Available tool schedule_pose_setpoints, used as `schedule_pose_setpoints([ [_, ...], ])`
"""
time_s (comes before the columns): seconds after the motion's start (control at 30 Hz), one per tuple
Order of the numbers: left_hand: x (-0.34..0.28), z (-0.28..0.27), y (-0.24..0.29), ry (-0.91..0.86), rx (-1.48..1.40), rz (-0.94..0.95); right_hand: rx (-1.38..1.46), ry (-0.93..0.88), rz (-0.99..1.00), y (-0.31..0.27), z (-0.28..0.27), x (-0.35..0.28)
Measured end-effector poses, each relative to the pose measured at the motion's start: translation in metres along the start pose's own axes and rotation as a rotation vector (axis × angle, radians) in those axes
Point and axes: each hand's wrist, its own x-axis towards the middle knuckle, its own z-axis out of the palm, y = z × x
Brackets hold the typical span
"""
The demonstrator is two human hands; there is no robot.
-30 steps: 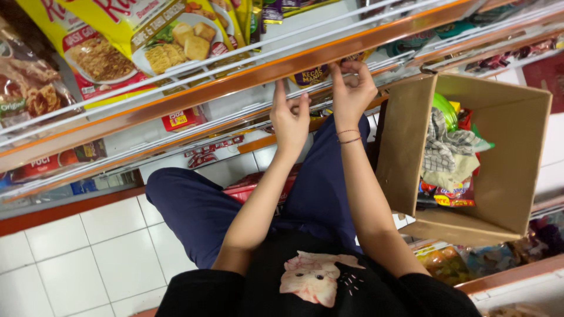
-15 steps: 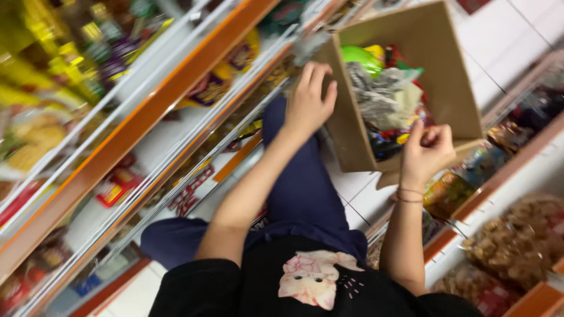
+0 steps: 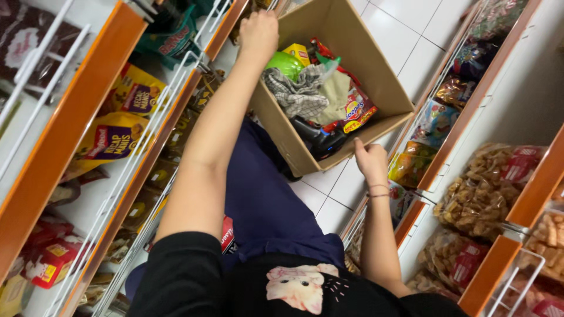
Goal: The person sits on the floor and uses a spray bottle and a cloth to wipe down store shelves and product packaging before placing items back into a cardboard box.
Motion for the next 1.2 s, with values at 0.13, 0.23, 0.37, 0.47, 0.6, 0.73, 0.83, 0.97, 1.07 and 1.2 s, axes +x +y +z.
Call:
schedule_pose_setpoints([
  [0.13,-0.007,0.015,-0.004,-0.035,-0.16,-0.099,0.039,0.02,0.057,-0.004,0.012,-0.003],
  [0.23,-0.006,0.022,-0.003,0.054,-0.091,-0.071,0.037,0.056,0.082,-0.002,0.017,-0.001],
  [0.37,-0.012,0.019,-0.002,-0.054,-0.112,-0.009,0.042,0.132,0.05,0.016,0.019,0.005],
  [0.47,-0.022,0.004,-0.001,-0.072,-0.136,0.027,0.028,0.179,0.017,0.034,0.01,0.019],
  [0.6,-0.059,-0.026,-0.004,-0.15,-0.217,-0.02,-0.026,0.14,-0.065,0.047,-0.01,0.043],
  [0.73,-0.099,-0.057,-0.011,-0.186,-0.334,-0.123,-0.047,0.092,-0.177,0.041,-0.026,0.057],
  [0.83,-0.126,-0.076,-0.017,-0.23,-0.297,-0.195,-0.071,0.042,-0.178,0.026,-0.028,0.06],
  [0.97,-0.161,-0.091,-0.028,-0.224,-0.268,-0.256,-0.123,-0.002,-0.193,0.007,-0.028,0.054],
  [1.07,-0.182,-0.096,-0.029,-0.225,-0.267,-0.358,-0.161,0.012,-0.208,-0.005,-0.025,0.054],
  [1.2,-0.185,-0.103,-0.025,-0.056,-0.291,-0.408,-0.225,0.086,-0.161,-0.02,-0.024,0.054],
])
